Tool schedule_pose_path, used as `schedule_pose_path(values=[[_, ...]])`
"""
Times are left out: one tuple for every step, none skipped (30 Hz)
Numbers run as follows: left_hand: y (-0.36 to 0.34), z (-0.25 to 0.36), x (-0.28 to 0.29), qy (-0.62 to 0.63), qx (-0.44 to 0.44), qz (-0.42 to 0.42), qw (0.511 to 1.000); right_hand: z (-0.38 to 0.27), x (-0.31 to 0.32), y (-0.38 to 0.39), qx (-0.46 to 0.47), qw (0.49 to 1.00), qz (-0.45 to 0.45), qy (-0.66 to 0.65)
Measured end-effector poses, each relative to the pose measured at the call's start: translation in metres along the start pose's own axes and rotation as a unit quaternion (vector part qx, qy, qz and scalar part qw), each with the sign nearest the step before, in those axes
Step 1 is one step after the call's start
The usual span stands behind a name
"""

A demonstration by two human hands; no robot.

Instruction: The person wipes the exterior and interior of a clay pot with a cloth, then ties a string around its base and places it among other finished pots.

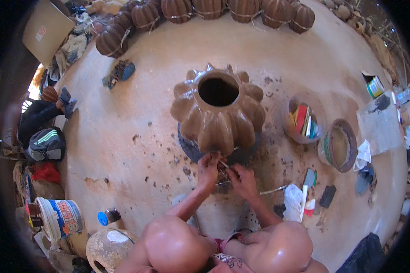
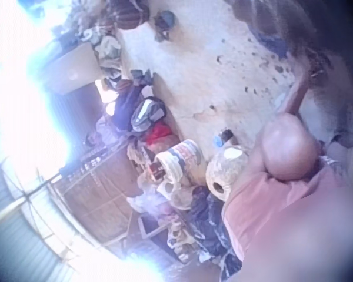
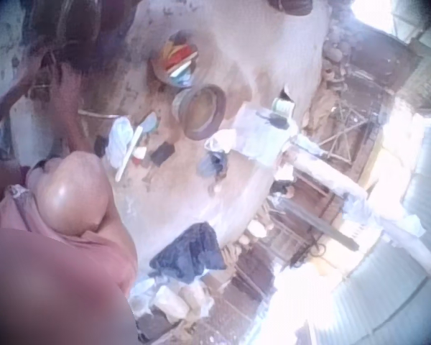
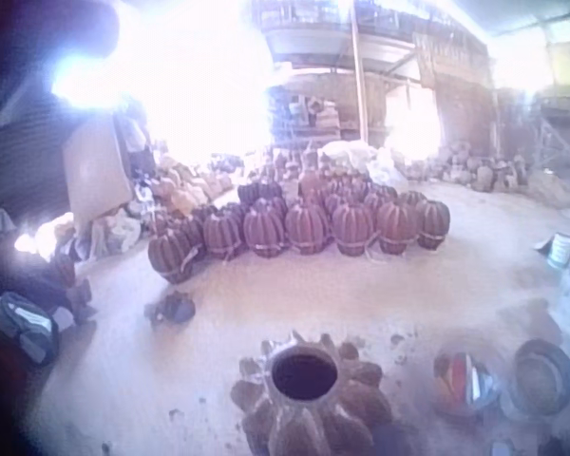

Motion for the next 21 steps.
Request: schedule_pose_path(values=[[-0.001,-0.002,0.000,-0.010,-0.001,0.005,1.000,0.000,0.004,-0.004,0.022,1.000,0.017,-0.014],[-0.001,-0.003,0.000,-0.013,0.003,0.016,1.000,0.001,0.008,-0.007,0.025,0.999,0.026,-0.031],[-0.003,-0.005,0.000,-0.012,0.018,0.019,1.000,-0.001,0.012,-0.009,0.058,0.997,0.051,-0.019],[-0.003,-0.005,0.000,-0.007,0.013,0.011,1.000,-0.001,0.014,-0.012,0.072,0.995,0.069,-0.011],[-0.003,-0.005,-0.001,0.003,0.002,0.008,1.000,0.000,0.015,-0.015,0.066,0.995,0.077,-0.004],[-0.003,-0.005,-0.001,0.014,0.003,0.005,1.000,0.002,0.014,-0.018,0.045,0.997,0.059,0.003],[-0.003,-0.005,-0.002,0.036,0.011,0.000,0.999,0.005,0.011,-0.021,0.005,0.999,0.033,0.008],[-0.002,-0.004,-0.001,0.022,0.010,0.003,1.000,0.011,0.007,-0.024,-0.049,0.999,0.006,0.010],[-0.001,-0.004,-0.001,0.019,0.016,0.002,1.000,0.009,0.006,-0.027,-0.016,0.999,0.019,0.021],[-0.001,-0.004,-0.001,0.015,0.022,0.002,1.000,0.008,0.005,-0.029,0.002,0.999,0.030,0.027],[0.000,-0.003,-0.001,0.014,0.020,-0.006,1.000,0.008,0.002,-0.032,0.022,0.999,0.037,0.026],[0.001,-0.002,-0.001,0.012,0.018,-0.013,1.000,0.008,0.001,-0.035,0.042,0.997,0.059,0.028],[0.001,-0.001,-0.001,0.013,0.023,-0.022,0.999,0.007,0.000,-0.037,0.063,0.995,0.077,0.023],[0.002,-0.001,0.000,0.020,0.025,-0.023,0.999,0.006,-0.002,-0.038,0.084,0.992,0.095,0.018],[0.003,-0.001,0.001,0.030,0.034,-0.025,0.999,0.004,-0.003,-0.038,0.112,0.986,0.117,0.028],[0.003,-0.002,0.002,0.047,0.062,-0.025,0.997,0.002,-0.005,-0.038,0.139,0.980,0.139,0.037],[0.003,0.000,0.002,0.035,0.042,-0.034,0.998,-0.001,-0.006,-0.036,0.166,0.972,0.161,0.047],[0.004,0.000,0.003,0.030,0.042,-0.042,0.998,0.001,-0.007,-0.036,0.124,0.978,0.166,0.008],[0.004,-0.001,0.004,0.027,0.060,-0.034,0.997,0.002,-0.008,-0.036,0.082,0.981,0.171,-0.032],[0.004,-0.001,0.004,0.033,0.051,-0.043,0.997,0.006,-0.011,-0.035,0.009,0.984,0.162,-0.075],[0.004,-0.002,0.005,0.041,0.058,-0.036,0.997,0.003,-0.010,-0.034,0.022,0.980,0.181,-0.080]])
Point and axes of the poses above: each hand's wrist, its own y-axis away from the middle knuckle, its own x-axis out of the back of the hand, z = x × y, the point moved 4 cm from there along -y, towards the middle knuckle, and after that the axes turned 5 degrees about -x, right-handed, at the moved point
